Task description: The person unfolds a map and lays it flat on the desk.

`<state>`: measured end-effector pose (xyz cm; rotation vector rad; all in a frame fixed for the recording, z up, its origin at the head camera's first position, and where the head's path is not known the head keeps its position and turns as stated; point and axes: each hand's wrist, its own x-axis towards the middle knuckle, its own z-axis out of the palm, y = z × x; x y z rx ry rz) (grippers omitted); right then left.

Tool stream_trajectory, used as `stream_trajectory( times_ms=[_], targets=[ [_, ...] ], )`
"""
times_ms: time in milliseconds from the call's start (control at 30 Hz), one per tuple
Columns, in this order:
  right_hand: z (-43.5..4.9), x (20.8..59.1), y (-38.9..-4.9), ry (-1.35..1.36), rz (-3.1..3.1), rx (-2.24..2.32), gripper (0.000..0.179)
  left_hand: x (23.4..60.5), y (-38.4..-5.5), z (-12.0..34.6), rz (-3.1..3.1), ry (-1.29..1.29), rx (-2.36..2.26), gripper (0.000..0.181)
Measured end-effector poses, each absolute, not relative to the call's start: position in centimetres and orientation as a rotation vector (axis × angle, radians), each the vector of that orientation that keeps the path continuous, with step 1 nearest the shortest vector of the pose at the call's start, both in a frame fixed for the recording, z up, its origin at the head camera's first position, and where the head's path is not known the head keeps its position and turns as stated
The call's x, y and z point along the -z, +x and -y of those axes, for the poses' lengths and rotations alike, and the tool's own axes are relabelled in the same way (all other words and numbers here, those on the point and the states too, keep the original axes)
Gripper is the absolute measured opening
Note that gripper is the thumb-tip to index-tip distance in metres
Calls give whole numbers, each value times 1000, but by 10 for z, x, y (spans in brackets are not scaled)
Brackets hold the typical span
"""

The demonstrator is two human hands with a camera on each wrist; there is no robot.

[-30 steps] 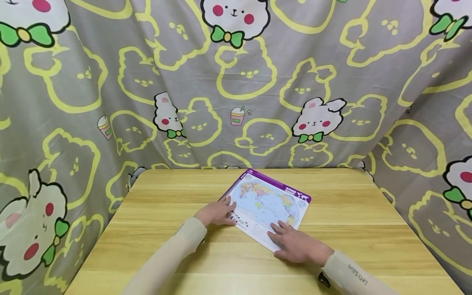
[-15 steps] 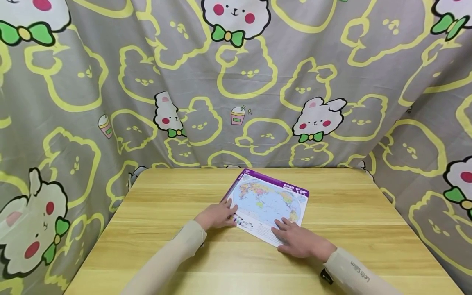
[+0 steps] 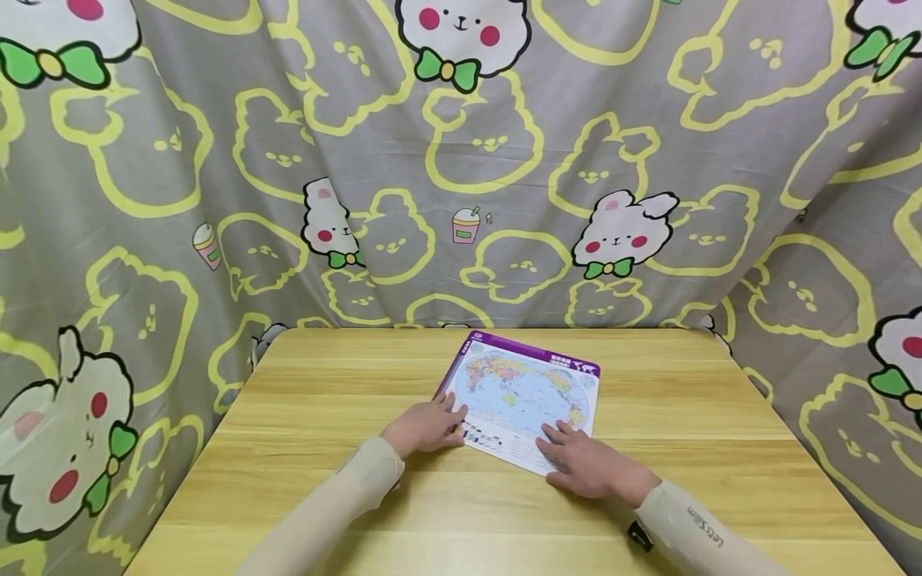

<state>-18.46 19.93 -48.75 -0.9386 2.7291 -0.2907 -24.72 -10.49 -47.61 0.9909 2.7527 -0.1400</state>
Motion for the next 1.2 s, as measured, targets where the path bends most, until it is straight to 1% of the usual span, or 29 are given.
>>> stream_trajectory(
  times_ms=[567, 1200],
  targets=[
    [-208, 488, -190, -901, -2757, 314, 56, 483, -238, 96, -2769, 1000, 261, 58],
    [-214, 491, -199, -913, -2795, 343, 54, 482, -228, 91, -2788, 1009, 317, 54]
  ],
)
